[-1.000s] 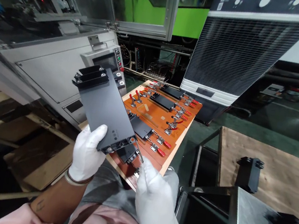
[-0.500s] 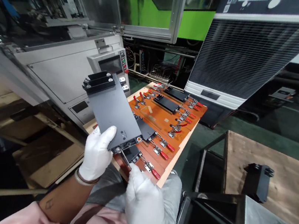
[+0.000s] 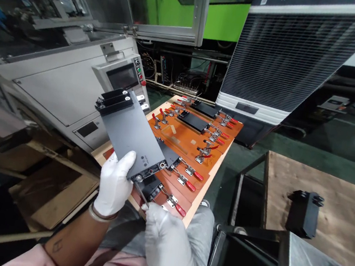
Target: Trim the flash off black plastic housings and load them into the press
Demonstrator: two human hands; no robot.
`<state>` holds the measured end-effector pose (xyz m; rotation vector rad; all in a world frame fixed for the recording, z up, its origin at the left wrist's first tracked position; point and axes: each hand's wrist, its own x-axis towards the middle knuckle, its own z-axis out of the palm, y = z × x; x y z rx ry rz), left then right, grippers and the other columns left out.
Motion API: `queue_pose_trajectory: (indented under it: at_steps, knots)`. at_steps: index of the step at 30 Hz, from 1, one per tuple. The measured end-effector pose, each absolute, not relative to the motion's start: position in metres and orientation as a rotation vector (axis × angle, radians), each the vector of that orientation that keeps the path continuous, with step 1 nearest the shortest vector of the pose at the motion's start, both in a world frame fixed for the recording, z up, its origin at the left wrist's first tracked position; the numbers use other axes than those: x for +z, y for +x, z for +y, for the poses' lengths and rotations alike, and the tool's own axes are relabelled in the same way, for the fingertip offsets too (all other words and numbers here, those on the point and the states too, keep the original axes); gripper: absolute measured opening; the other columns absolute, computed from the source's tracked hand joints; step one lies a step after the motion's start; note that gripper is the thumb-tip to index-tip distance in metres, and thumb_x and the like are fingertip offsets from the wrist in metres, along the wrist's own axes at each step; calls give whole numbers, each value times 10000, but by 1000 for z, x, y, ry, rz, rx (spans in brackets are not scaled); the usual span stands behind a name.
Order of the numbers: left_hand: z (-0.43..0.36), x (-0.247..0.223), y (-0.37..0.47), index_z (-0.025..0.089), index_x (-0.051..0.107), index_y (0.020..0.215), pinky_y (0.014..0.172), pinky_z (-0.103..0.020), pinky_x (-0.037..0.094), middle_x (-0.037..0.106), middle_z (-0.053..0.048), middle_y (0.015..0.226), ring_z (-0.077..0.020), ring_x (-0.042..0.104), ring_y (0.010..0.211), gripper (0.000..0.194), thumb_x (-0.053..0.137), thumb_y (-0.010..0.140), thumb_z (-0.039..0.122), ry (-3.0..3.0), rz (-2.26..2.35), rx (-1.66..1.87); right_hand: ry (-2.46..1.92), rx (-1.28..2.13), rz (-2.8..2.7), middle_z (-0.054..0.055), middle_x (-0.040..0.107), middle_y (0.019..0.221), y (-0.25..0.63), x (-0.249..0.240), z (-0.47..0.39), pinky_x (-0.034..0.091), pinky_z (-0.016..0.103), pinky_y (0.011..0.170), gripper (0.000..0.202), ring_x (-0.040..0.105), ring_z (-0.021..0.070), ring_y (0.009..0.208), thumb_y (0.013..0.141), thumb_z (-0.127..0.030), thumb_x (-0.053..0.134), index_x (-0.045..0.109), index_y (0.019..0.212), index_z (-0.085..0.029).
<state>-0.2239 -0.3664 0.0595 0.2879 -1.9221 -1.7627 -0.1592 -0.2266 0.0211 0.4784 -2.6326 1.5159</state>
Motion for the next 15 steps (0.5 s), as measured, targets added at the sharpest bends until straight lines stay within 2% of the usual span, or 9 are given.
queue_pose_trajectory:
  at_steps: [2, 4, 6, 8, 10, 12, 15]
  knots:
    - [-365, 63, -227, 183, 642, 733, 751, -341, 584, 755, -101, 862, -233, 707, 778, 132, 538, 761, 259, 319, -1975, -1768, 340, 1617, -2621, 17, 701, 724, -171, 22, -211, 557, 270, 664, 309, 668, 183, 694, 950, -344, 449, 707, 812, -248]
    - [-362, 65, -228, 192, 641, 706, 731, -344, 587, 753, -99, 844, -243, 709, 767, 139, 544, 750, 282, 343, -2049, -1797, 106, 1726, -2532, 31, 725, 811, -194, 25, -193, 551, 285, 717, 264, 679, 195, 763, 923, -381, 495, 710, 895, -229]
    - [-357, 63, -229, 196, 647, 692, 712, -336, 587, 751, -89, 825, -246, 708, 755, 146, 561, 736, 306, 326, -2153, -1823, -77, 1914, -2397, 52, 734, 936, -224, 28, -179, 539, 309, 795, 261, 677, 220, 872, 840, -421, 604, 712, 944, -208]
    - [-351, 58, -234, 191, 663, 718, 711, -324, 584, 751, -75, 818, -244, 706, 762, 158, 581, 731, 325, 262, -2272, -1865, -59, 2206, -2288, 49, 730, 955, -257, 29, -169, 532, 307, 805, 287, 668, 220, 891, 760, -434, 681, 719, 914, -194]
    - [-340, 51, -243, 181, 676, 760, 708, -315, 582, 751, -68, 824, -242, 704, 775, 191, 590, 746, 351, 168, -2387, -1967, 14, 2485, -2133, 23, 721, 873, -286, 26, -162, 528, 282, 757, 283, 662, 192, 813, 699, -429, 723, 718, 858, -194]
    - [-325, 44, -256, 171, 685, 814, 717, -309, 581, 750, -68, 850, -240, 702, 802, 240, 589, 773, 386, 60, -2503, -2081, 12, 2607, -2090, -4, 685, 727, -308, 21, -157, 520, 261, 645, 260, 632, 159, 662, 671, -435, 728, 705, 773, -196]
    - [-298, 41, -277, 169, 683, 992, 720, -320, 578, 741, -80, 928, -232, 696, 793, 352, 596, 788, 441, -18, -2642, -2092, -234, 2413, -2260, -22, 620, 575, -335, 14, -135, 472, 242, 492, 253, 557, 129, 493, 683, -437, 703, 687, 699, -185]
